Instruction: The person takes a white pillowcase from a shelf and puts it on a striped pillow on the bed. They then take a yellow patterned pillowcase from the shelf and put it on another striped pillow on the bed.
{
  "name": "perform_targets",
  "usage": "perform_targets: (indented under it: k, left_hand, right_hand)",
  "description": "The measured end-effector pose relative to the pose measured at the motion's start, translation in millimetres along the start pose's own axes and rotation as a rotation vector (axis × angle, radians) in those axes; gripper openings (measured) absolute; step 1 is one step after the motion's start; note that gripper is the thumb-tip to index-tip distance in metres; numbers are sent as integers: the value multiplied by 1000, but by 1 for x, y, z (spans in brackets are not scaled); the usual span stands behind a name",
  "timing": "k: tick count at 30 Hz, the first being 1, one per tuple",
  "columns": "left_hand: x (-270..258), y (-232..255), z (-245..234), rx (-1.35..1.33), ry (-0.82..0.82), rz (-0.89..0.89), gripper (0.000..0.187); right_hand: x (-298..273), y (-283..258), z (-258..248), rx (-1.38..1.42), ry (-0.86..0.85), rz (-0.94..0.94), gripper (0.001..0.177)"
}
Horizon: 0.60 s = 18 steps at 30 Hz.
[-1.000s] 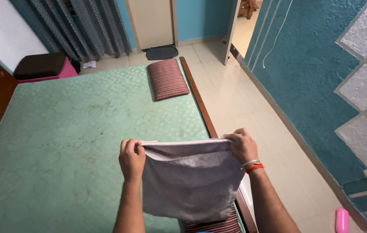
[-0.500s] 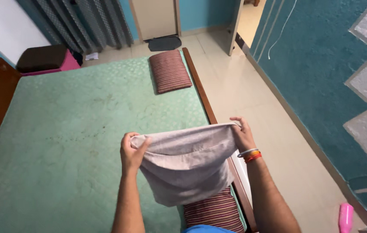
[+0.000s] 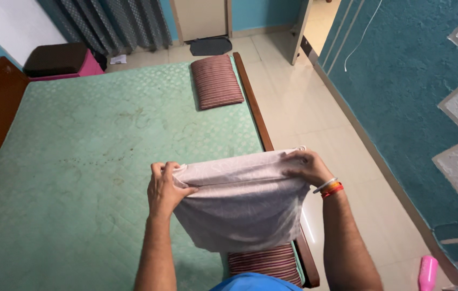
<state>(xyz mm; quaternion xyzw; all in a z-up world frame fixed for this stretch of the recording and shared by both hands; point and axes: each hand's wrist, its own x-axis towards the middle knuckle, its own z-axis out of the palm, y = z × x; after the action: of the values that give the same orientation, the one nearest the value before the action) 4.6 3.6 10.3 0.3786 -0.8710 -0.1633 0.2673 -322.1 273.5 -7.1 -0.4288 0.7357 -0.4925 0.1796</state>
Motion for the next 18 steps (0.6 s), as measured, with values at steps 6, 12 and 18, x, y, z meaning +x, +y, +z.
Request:
perform_targets:
  k: [6,12,18]
  left_hand:
    - [-1,-2,3,-117,134,55,69]
    - [3,-8,17,-100,251,81,23]
    - [13,-17,29,-334,353,78,22]
  right_hand:
    - [-2,5,8,-12,33,261,40]
    - [-6,-21,21,-400,221,69,62]
    - [-12,-63,30,-570,222,-45,84]
